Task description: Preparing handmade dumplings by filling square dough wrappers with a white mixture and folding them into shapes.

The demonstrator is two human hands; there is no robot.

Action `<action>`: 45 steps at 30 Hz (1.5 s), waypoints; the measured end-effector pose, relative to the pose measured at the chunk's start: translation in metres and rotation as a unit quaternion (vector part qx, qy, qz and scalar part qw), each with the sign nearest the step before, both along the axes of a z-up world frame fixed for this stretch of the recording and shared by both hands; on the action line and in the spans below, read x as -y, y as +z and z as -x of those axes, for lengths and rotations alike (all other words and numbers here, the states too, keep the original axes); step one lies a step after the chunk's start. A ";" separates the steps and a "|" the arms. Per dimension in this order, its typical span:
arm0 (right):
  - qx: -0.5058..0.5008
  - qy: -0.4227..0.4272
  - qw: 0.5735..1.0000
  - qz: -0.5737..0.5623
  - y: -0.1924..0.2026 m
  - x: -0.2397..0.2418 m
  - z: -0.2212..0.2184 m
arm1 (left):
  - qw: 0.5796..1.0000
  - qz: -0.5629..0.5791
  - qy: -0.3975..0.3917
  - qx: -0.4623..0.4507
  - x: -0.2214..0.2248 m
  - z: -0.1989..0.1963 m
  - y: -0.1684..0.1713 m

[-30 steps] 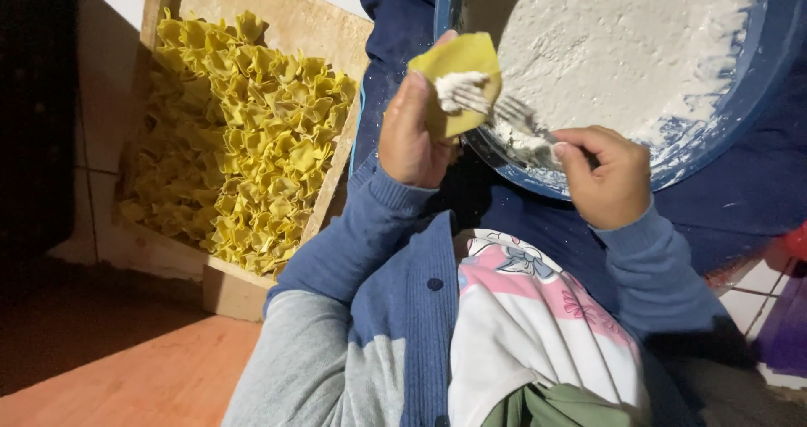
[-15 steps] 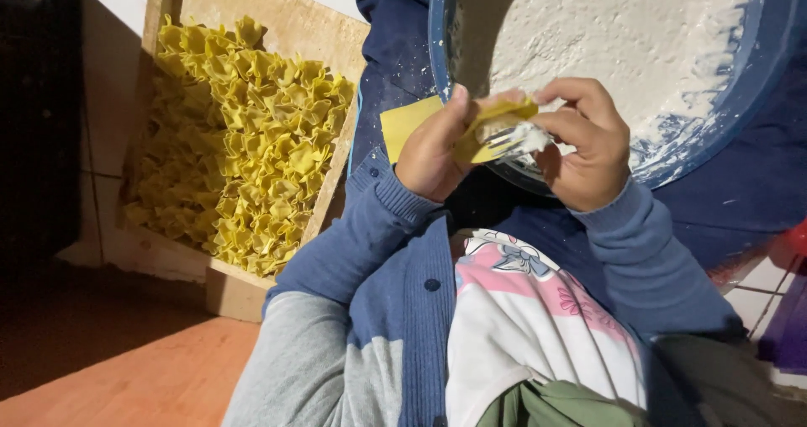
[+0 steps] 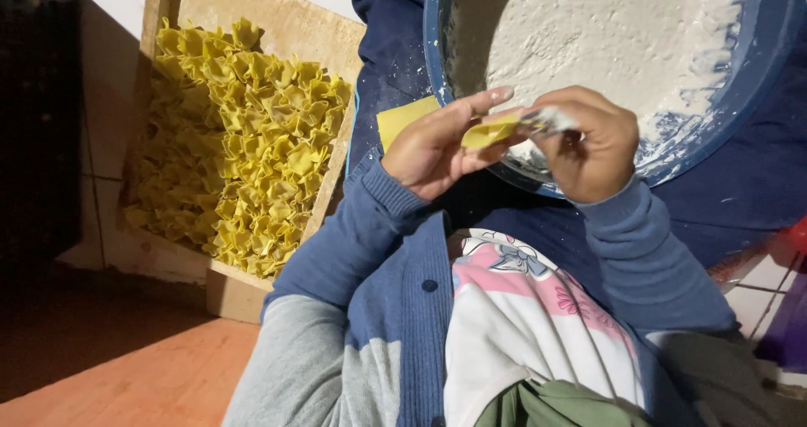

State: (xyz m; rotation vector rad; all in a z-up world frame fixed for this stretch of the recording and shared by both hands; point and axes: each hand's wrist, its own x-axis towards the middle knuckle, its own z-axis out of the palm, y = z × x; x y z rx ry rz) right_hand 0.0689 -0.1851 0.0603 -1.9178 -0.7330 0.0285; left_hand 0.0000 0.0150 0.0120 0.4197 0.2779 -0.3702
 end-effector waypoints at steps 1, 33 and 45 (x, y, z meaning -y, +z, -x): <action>0.001 -0.001 1.000 -0.001 0.013 -0.004 0.003 | 1.000 -0.001 -0.001 0.001 0.000 0.001 0.003; -0.089 0.017 0.996 -0.001 0.006 0.014 0.010 | 0.996 -0.073 0.060 0.008 0.012 0.007 -0.026; -0.195 -0.048 0.976 -0.080 -0.004 -0.001 0.023 | 0.909 -0.348 0.195 0.116 0.033 0.006 -0.013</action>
